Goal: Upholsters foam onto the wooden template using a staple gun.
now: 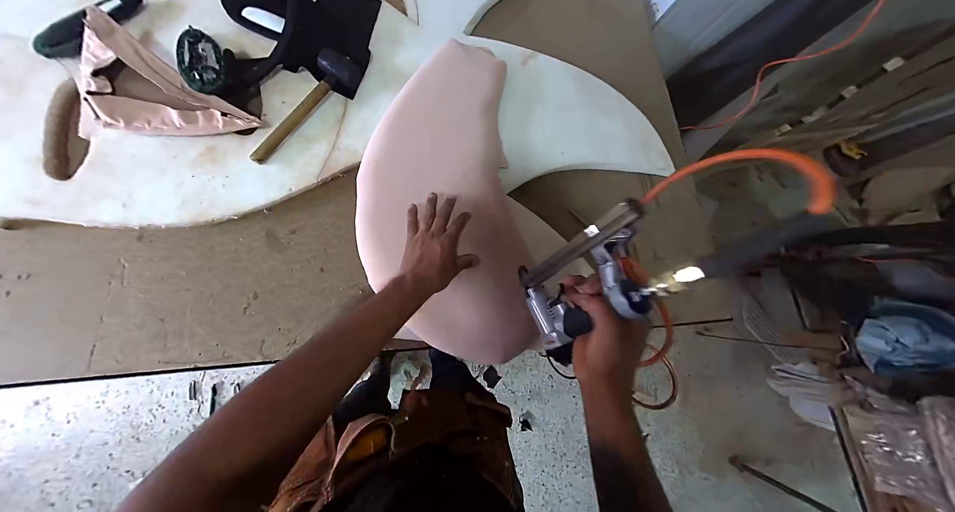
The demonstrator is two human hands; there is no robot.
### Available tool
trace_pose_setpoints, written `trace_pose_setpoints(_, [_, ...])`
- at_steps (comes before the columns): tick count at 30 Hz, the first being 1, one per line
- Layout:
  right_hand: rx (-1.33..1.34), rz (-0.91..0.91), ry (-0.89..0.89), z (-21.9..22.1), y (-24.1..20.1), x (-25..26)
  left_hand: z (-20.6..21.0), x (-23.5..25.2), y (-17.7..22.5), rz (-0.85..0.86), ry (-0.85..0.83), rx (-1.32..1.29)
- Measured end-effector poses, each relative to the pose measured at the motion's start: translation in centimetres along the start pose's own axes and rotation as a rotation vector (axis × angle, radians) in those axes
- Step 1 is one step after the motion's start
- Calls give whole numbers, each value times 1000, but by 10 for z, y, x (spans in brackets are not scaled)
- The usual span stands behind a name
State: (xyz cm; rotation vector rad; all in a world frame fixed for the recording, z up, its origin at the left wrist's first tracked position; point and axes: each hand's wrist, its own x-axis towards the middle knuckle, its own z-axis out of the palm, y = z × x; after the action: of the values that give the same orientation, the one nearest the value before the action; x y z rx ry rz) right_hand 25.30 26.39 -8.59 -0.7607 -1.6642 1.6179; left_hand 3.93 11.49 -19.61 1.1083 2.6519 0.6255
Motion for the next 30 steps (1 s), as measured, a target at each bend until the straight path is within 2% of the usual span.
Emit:
trace_pose_setpoints(3, [-93,53,-87,10,41,22,-2,17,-6,-32,-56,64])
trace_pose_setpoints(8, [-186,102,-264,16,40,47,0,34,-16,4,-96,60])
trace_pose_setpoints(15, [-329,108,-266,44,29,45,7,36,-24,11,-53,34])
trace_pose_setpoints(17, [-465,96,-242,56,30,42,7,35,-24,13,-68,14])
trace_pose_setpoints(19, [-557,152,-236,63,28,46,8,37,-22,17,-73,-5])
trace_pose_setpoints(23, [-575,280,-234,78,30,64,9,39,-24,16,-78,-13])
trace_pose_setpoints(28, [-795,157,-255,109,28,53,9,42,-27,26,-86,-7])
trace_pose_setpoints(30, [-779,153,-271,113,27,46,9,42,-27,26,-98,-12])
